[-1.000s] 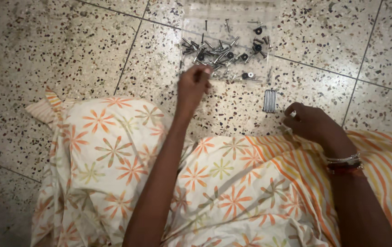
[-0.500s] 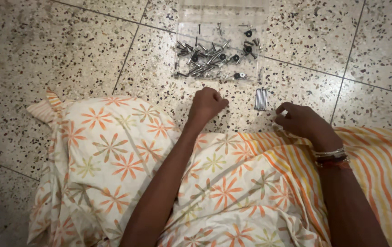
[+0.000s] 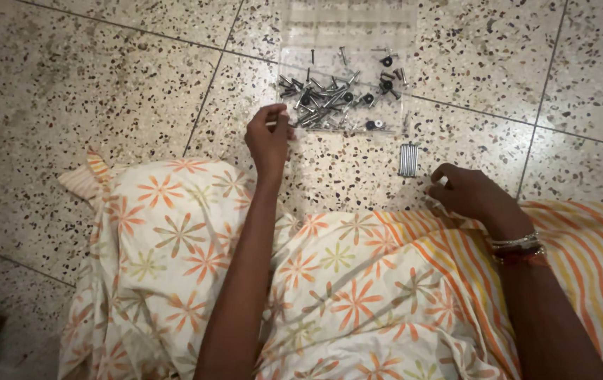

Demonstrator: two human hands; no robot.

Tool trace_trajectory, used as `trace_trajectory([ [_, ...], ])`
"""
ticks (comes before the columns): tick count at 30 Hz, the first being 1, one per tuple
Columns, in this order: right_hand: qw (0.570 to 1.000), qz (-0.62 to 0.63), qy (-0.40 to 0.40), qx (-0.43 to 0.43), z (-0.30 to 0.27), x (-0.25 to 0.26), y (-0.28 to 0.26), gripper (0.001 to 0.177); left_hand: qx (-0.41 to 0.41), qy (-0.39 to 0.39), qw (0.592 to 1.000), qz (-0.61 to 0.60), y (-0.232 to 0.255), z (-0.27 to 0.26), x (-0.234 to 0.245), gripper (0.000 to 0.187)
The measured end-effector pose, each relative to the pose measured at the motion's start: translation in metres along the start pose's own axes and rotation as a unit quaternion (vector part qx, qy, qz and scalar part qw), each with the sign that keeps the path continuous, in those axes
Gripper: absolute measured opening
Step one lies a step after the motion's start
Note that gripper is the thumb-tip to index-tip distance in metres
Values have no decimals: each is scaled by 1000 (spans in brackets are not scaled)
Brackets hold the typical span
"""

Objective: The person sits on the floor and assembles small metal hardware components by hand. They pick up screws and black plastic pieces from a clear plastic bag and attach them to a metal strip, repeating the process for multiple units.

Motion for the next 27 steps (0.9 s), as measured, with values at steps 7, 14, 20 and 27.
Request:
trace_trajectory([
  [7,1000,-3,11,20,3,0,-1,36,-243,-103,949,175,60,0,-43,19],
  [14,1000,4,7,-13,0,1,-3,36,-319,-69,909,259,78,-21,-59,21],
  [20,1000,-16,14,10,2,2,-8,36,-350,-120,885,282,75,-20,-85,13],
  [27,1000,10,10,-7,-2,6,-12,37,-331,-122,893,279,76,-11,-87,15],
])
Point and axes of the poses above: each hand's wrist, its own z-axis towards the middle knuckle, its own x-axis out of the back of the hand, y = z × x, the point moved 9 cm from there along z, towards the middle knuckle, and after that the axes turned 1 degree about -y, right-handed, at the moved point
